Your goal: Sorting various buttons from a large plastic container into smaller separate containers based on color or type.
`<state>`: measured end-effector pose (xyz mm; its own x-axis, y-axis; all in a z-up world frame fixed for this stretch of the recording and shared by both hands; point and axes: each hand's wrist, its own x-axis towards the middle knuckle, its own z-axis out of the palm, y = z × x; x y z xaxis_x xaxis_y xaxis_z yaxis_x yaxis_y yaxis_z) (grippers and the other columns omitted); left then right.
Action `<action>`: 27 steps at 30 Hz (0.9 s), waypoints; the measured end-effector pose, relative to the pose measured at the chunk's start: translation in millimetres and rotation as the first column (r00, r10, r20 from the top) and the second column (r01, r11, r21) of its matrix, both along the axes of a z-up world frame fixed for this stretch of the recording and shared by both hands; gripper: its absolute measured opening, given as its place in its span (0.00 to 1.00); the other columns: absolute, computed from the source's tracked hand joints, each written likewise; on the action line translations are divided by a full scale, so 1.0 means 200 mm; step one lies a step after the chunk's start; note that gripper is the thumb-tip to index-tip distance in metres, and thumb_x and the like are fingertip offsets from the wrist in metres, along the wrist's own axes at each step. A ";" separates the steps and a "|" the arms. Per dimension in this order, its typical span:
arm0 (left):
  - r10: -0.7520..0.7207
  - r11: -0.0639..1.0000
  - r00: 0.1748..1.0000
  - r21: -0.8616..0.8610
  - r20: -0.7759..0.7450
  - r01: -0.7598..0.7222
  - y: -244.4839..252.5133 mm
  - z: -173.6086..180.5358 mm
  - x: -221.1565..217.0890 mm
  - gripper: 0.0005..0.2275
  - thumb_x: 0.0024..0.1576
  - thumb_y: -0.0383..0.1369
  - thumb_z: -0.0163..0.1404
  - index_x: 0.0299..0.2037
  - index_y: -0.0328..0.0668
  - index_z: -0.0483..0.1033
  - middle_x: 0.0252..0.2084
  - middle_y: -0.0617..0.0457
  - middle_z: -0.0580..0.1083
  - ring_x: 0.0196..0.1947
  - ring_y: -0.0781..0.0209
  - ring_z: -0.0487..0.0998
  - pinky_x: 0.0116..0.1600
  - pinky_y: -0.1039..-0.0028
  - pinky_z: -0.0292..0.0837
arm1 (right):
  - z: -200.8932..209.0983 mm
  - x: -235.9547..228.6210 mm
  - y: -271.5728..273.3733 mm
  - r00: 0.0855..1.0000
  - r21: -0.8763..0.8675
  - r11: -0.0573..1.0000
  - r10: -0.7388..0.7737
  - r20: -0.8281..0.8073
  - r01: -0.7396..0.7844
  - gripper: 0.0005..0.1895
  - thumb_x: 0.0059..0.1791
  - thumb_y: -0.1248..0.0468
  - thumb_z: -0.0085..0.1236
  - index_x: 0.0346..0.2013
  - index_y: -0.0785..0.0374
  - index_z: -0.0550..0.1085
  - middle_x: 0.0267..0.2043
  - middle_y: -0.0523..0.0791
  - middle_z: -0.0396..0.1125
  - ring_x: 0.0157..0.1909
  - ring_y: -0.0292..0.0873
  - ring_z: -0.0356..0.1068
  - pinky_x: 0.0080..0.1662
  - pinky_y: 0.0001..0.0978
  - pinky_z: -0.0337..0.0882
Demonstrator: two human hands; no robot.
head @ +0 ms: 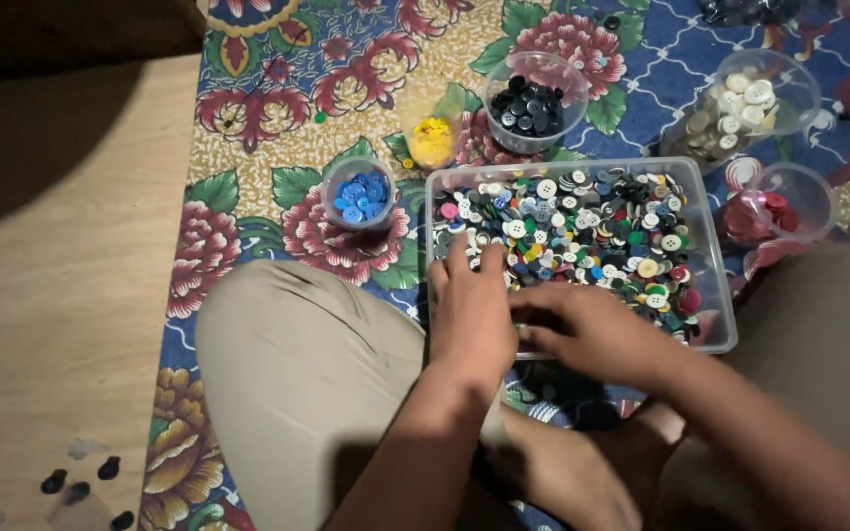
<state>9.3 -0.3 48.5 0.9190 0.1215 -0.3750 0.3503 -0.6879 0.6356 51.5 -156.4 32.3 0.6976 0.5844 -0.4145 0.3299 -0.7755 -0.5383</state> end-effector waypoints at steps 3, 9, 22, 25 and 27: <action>0.069 0.995 0.992 -0.069 -0.110 -0.077 -0.02 0.07 0.01 0.32 0.55 0.16 0.52 0.71 0.39 0.56 0.78 0.33 0.39 0.76 0.29 0.43 0.69 0.44 0.62 | -0.07 0.13 -0.09 0.968 -0.169 0.962 0.232 0.094 -0.214 0.10 0.46 0.55 0.63 0.40 0.47 0.85 0.47 0.40 0.77 0.58 0.51 0.74 0.57 0.47 0.74; 0.174 0.984 0.984 0.018 0.024 -0.174 -0.08 -0.28 0.10 0.37 0.49 0.25 0.58 0.70 0.38 0.52 0.75 0.22 0.38 0.71 0.22 0.48 0.64 0.43 0.61 | -0.09 0.24 -0.33 0.977 -0.113 0.994 0.018 0.213 0.006 0.17 0.43 0.65 0.60 0.46 0.52 0.82 0.48 0.37 0.78 0.40 0.43 0.78 0.45 0.35 0.77; 0.317 0.900 0.884 -0.183 -0.344 -0.395 -0.12 -0.27 0.42 0.38 0.55 0.39 0.52 0.73 0.44 0.42 0.73 0.33 0.39 0.71 0.24 0.47 0.71 0.38 0.51 | -0.08 -0.07 -0.02 0.998 0.024 1.000 -0.016 -0.060 0.017 0.12 0.45 0.64 0.56 0.39 0.51 0.83 0.38 0.44 0.80 0.47 0.52 0.79 0.51 0.49 0.76; 0.302 0.896 0.889 -0.216 -0.345 -0.388 -0.21 -0.23 0.47 0.35 0.56 0.39 0.53 0.70 0.41 0.45 0.70 0.33 0.43 0.70 0.27 0.49 0.69 0.46 0.58 | -0.20 -0.08 -0.04 0.999 0.018 1.000 0.018 -0.048 -0.017 0.07 0.46 0.59 0.56 0.35 0.47 0.81 0.35 0.38 0.77 0.46 0.47 0.79 0.49 0.43 0.77; 0.255 0.902 0.904 -0.253 -0.344 -0.351 -0.27 -0.13 0.48 0.36 0.58 0.35 0.49 0.73 0.40 0.40 0.72 0.29 0.39 0.71 0.21 0.45 0.74 0.43 0.50 | -0.32 -0.07 -0.09 0.998 -0.123 0.991 0.058 -0.009 -0.059 0.08 0.41 0.55 0.59 0.32 0.48 0.81 0.32 0.41 0.76 0.43 0.49 0.78 0.47 0.45 0.76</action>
